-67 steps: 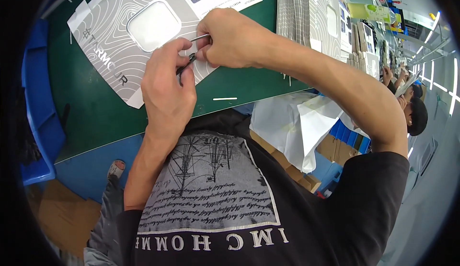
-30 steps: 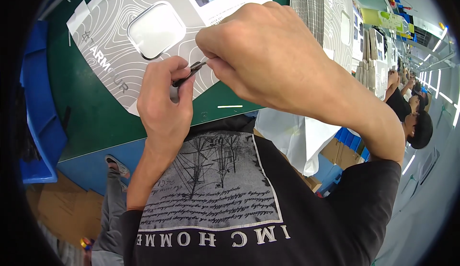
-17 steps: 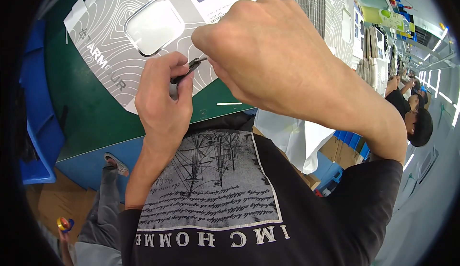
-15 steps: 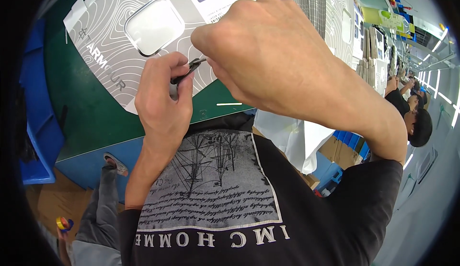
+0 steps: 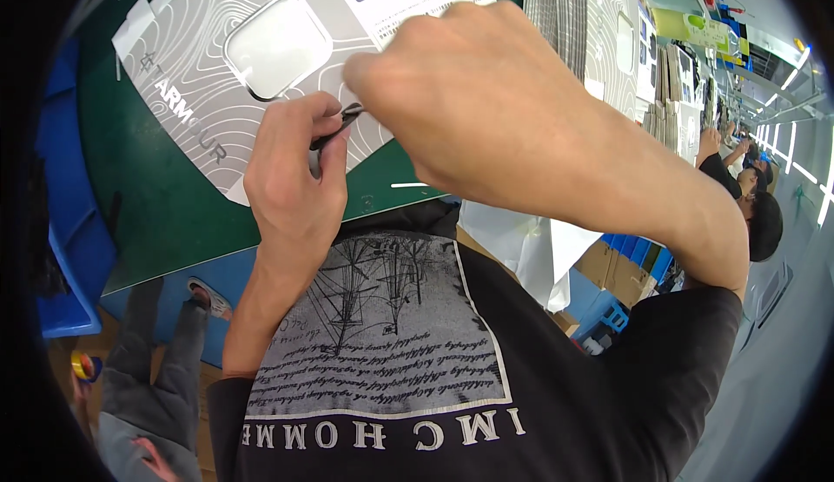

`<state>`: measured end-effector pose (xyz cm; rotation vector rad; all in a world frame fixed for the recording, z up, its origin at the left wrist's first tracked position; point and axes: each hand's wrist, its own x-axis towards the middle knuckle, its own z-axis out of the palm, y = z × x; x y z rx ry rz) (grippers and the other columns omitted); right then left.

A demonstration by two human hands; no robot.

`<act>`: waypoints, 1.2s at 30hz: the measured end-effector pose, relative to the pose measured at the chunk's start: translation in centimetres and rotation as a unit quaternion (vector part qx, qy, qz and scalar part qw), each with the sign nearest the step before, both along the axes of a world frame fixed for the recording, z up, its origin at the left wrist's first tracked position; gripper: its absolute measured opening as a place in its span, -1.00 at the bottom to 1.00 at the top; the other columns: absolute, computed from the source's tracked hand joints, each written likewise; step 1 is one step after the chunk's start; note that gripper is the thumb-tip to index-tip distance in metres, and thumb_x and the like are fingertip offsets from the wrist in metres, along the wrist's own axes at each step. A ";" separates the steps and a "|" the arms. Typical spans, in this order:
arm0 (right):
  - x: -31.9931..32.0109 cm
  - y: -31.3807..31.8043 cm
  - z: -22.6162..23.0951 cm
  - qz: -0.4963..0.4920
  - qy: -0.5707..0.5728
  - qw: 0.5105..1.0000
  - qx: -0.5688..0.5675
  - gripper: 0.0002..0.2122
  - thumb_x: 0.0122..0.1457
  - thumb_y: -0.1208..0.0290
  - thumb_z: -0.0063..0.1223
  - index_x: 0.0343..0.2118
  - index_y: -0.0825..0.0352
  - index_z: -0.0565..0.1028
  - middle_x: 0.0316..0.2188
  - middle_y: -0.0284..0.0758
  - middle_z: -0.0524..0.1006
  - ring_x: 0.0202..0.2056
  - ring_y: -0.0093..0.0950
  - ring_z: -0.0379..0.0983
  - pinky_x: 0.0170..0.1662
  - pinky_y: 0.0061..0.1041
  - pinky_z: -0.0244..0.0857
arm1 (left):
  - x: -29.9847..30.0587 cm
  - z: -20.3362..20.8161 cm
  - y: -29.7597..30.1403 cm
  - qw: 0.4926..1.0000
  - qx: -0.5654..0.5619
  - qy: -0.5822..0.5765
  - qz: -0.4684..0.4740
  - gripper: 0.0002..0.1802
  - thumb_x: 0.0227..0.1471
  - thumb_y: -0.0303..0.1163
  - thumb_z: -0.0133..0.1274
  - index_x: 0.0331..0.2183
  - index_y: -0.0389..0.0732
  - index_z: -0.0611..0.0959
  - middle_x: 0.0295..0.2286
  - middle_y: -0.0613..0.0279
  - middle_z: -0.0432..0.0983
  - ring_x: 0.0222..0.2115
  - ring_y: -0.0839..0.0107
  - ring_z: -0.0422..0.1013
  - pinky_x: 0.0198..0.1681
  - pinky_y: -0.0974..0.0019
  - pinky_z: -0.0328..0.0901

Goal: Assembling and packaging small black rod components into white cardboard holders on a factory production line.

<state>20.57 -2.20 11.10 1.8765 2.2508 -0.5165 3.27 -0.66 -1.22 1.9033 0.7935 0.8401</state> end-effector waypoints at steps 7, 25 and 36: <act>2.1 -2.2 0.5 -0.110 0.071 0.991 0.014 -0.89 0.08 0.51 0.22 -0.42 0.35 0.48 -0.67 -0.40 0.38 -0.64 -0.49 0.27 -0.48 -0.48 0.19 | 0.3 0.2 -0.4 0.990 0.110 0.019 0.083 -0.69 -0.24 -0.79 0.13 -0.34 -0.34 0.55 -0.32 0.09 0.47 -0.36 0.21 0.33 -0.29 0.27 0.30; 22.5 -19.1 -1.7 -0.537 0.325 0.659 0.414 -0.86 0.21 0.48 0.08 -0.40 0.45 0.57 -0.52 -0.41 0.50 -0.50 -0.66 0.26 -0.39 -0.70 0.17 | 12.4 16.2 2.5 0.974 0.213 -0.017 0.070 -0.95 0.03 -0.66 0.08 -0.41 -0.34 0.54 -0.35 0.19 0.53 -0.34 0.34 0.39 -0.16 0.33 0.29; 28.3 -23.4 -8.4 -0.560 -0.040 0.748 0.354 -0.78 0.12 0.42 0.05 -0.30 0.46 0.63 -0.46 -0.16 0.62 -0.52 -0.18 0.40 -0.34 -0.32 0.32 | 23.9 6.9 6.4 0.978 0.176 0.092 -0.057 -0.65 0.08 -0.43 0.08 -0.10 -0.41 0.61 -0.23 -0.16 0.57 -0.23 -0.07 0.50 -0.15 0.01 0.38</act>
